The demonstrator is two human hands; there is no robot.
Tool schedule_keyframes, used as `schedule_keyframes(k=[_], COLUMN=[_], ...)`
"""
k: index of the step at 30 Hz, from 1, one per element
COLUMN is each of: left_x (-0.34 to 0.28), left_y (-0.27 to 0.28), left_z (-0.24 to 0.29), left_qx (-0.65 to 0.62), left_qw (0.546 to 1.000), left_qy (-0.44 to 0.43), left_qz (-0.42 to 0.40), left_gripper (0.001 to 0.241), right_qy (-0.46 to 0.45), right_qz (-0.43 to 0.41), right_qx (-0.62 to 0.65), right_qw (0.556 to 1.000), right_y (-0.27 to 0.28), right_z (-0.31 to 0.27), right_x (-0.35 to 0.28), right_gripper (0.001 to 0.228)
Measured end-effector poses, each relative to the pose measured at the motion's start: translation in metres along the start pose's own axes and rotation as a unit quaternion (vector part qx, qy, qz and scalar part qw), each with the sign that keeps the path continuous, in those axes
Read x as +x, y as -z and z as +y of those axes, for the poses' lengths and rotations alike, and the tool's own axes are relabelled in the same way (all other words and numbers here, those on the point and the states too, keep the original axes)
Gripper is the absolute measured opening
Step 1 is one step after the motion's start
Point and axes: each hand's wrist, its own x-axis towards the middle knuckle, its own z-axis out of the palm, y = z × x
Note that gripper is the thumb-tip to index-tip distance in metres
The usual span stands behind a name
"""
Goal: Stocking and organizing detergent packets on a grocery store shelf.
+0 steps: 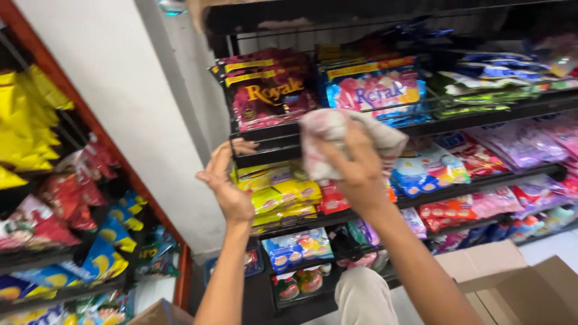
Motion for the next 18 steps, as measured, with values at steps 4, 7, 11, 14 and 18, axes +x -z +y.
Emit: schedule_keyframes(k=[4, 7, 11, 14, 18], left_x=[0.002, -0.002, 0.004, 0.006, 0.003], left_y=[0.000, -0.001, 0.002, 0.008, 0.009], left_z=[-0.002, -0.005, -0.002, -0.001, -0.008], left_qx=[0.009, 0.006, 0.011, 0.020, 0.005], left_qw=[1.000, 1.000, 0.999, 0.998, 0.997], left_qy=[-0.007, -0.003, -0.016, -0.026, -0.024], left_qz=[-0.021, -0.024, -0.030, -0.052, -0.069], left_gripper=[0.101, 0.103, 0.103, 0.104, 0.103], right_qy=[-0.094, -0.148, -0.214, -0.266, -0.434], right_qz=[0.057, 0.052, 0.010, 0.036, 0.136], right_qx=[-0.073, -0.095, -0.098, 0.017, 0.120], right_qw=[0.991, 0.983, 0.972, 0.963, 0.883], right_y=[0.040, 0.069, 0.099, 0.129, 0.157], right_z=[0.055, 0.076, 0.093, 0.102, 0.137], right_x=[-0.038, -0.060, -0.081, -0.090, -0.134], right_gripper=[0.050, 0.056, 0.063, 0.069, 0.035])
